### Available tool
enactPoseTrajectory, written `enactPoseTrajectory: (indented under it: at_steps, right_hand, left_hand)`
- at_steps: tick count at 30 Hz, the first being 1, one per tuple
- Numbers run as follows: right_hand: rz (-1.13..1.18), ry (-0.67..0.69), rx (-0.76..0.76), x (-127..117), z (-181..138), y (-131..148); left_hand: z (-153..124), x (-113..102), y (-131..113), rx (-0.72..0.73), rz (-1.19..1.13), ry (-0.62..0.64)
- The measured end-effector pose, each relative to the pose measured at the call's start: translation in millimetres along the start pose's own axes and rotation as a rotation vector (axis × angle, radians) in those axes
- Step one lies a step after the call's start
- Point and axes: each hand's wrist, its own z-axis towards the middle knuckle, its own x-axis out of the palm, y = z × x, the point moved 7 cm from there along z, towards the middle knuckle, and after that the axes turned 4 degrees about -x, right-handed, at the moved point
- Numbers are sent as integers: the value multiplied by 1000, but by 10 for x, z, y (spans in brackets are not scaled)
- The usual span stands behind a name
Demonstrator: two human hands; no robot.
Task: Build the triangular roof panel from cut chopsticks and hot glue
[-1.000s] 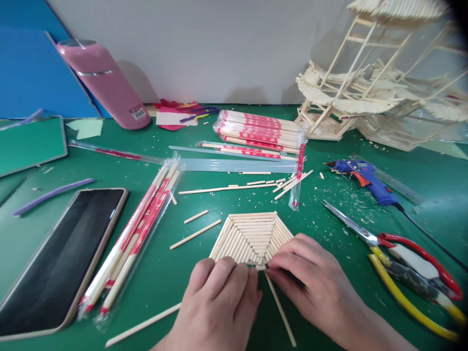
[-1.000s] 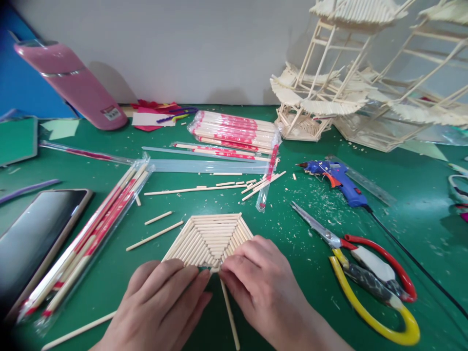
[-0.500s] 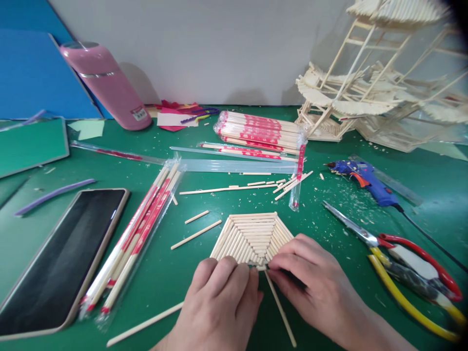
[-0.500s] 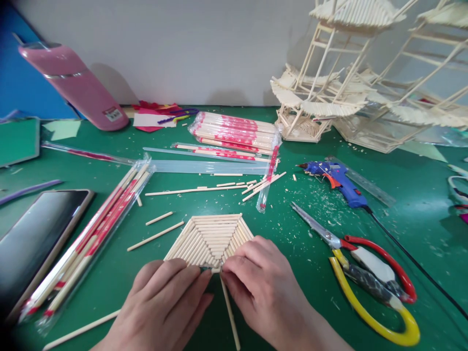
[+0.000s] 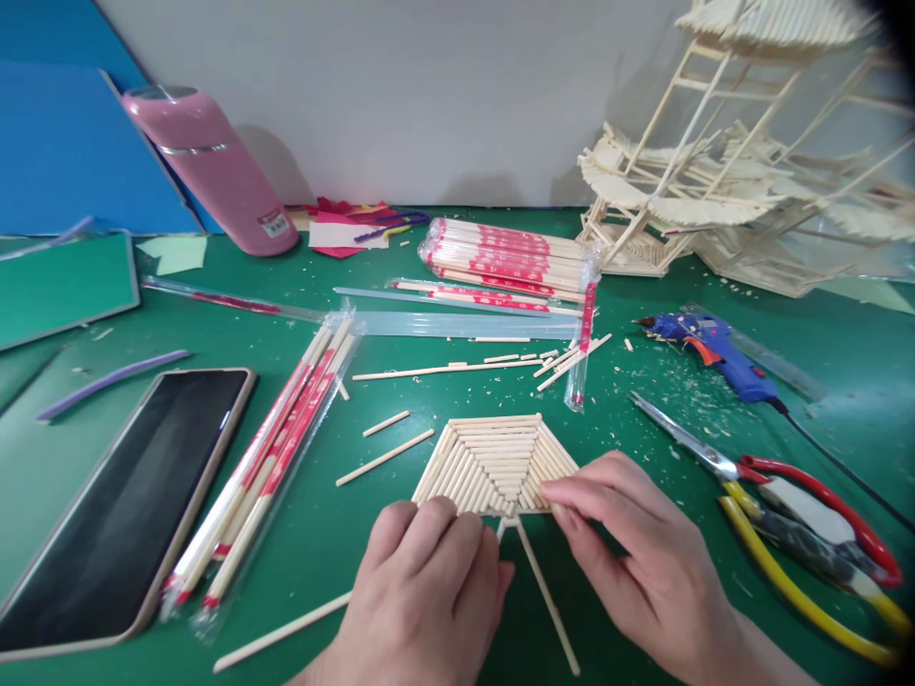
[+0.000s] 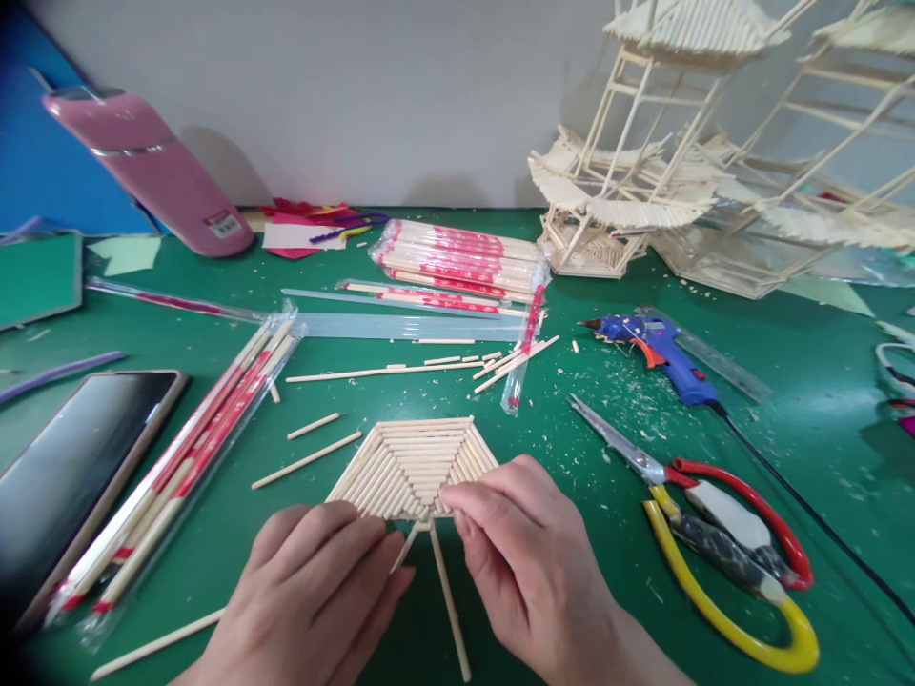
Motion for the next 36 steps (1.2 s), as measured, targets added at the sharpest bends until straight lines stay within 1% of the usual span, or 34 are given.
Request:
enactPoseTrajectory:
  at_steps: [5, 9, 20, 23, 27, 29, 31, 34, 36]
  right_hand:
    - [-50, -111, -44, -89, 22, 28]
    - [-74, -177, -63, -152, 20, 24]
    - [-205, -284, 9, -328, -81, -27]
    - [-145, -348, 76, -366, -119, -82]
    - [-67, -531, 241, -462, -222, -223]
    - [-75, -603, 276, -506, -255, -252]
    - [-114, -611, 265, -526, -245, -238]
    - [-169, -550, 254, -519, -192, -215]
    - [-171, -511, 234, -505, -158, -207]
  left_hand:
    - [36, -31, 6, -16, -12, 48]
    - [33, -50, 24, -19, -16, 22]
    - [23, -43, 43, -11, -36, 68]
    - [20, -51, 30, -5, -36, 53]
    - [22, -48, 16, -5, -28, 63]
    - [21, -57, 19, -7, -18, 63]
    - [15, -57, 20, 3, -9, 86]
    - [2, -38, 13, 38, -5, 152]
    - [3, -37, 9, 49, -4, 171]
